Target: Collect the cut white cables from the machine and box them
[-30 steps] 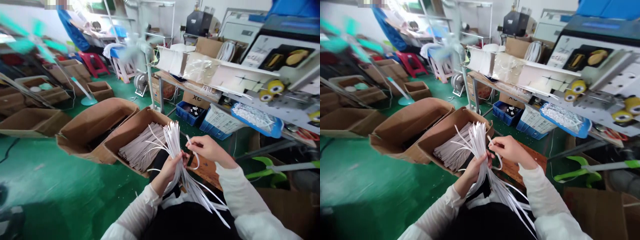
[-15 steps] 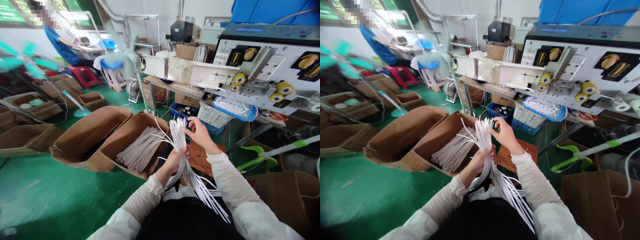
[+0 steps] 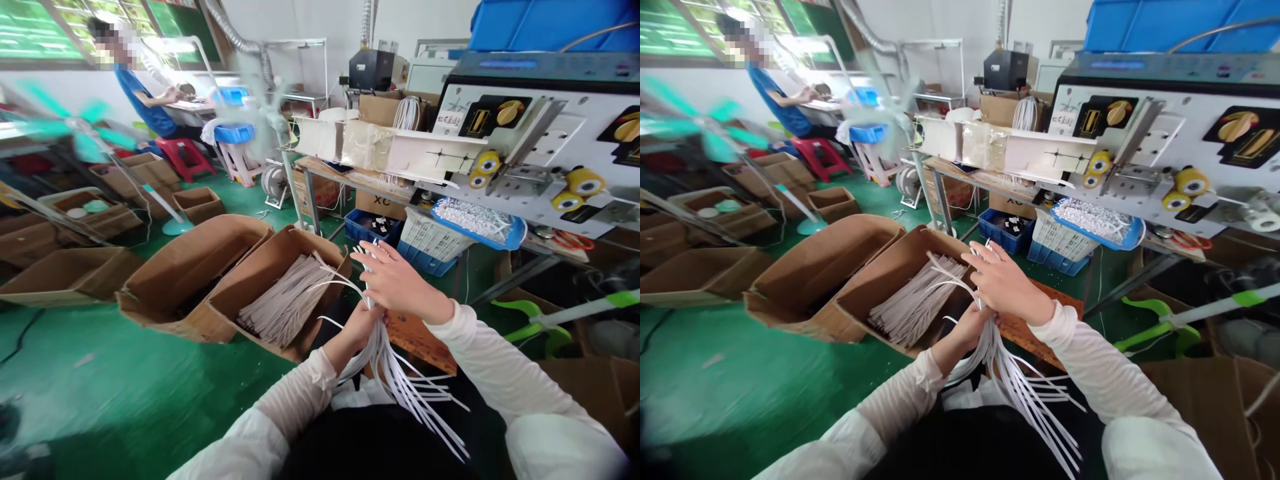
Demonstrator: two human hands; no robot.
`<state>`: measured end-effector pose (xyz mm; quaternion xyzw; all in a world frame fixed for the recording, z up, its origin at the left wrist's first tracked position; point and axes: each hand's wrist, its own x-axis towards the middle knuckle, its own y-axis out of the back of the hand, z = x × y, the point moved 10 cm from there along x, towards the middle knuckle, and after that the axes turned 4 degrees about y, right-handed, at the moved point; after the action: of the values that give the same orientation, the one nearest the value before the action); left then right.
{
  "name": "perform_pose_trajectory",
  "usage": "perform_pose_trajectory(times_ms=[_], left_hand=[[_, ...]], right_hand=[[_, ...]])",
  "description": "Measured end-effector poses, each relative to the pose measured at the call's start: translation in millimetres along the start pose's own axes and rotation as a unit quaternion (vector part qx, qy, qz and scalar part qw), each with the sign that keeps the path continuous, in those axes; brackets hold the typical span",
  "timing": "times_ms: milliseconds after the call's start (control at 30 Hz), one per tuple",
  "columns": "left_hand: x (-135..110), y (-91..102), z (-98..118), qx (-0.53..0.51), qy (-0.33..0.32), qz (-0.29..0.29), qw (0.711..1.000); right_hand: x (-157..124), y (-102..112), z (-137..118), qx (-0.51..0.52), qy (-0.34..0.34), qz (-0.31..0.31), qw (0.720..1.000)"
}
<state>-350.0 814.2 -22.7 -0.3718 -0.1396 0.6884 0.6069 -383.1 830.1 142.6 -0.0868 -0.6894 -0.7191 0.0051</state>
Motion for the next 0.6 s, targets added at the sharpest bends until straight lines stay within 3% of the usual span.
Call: perform_pose_trajectory(times_ms=[200, 367, 600], left_hand=[[1.1, 5.5, -5.7, 0.003, -0.010, 0.024, 1.000], [5.4, 7.2, -7.2, 0.008, -0.016, 0.022, 1.000], [3.2, 3.2, -4.3, 0.033, -0.011, -0.017, 0.999]], right_hand=[[3.0, -5.8, 2.5, 0.033, 0.003, -0.011, 0.999], [9.1, -11.7, 11.4, 0.043, 0.001, 0.018, 0.999], [10.3, 18.1, 56.2, 0.060, -0.038, 0.114, 0.991]])
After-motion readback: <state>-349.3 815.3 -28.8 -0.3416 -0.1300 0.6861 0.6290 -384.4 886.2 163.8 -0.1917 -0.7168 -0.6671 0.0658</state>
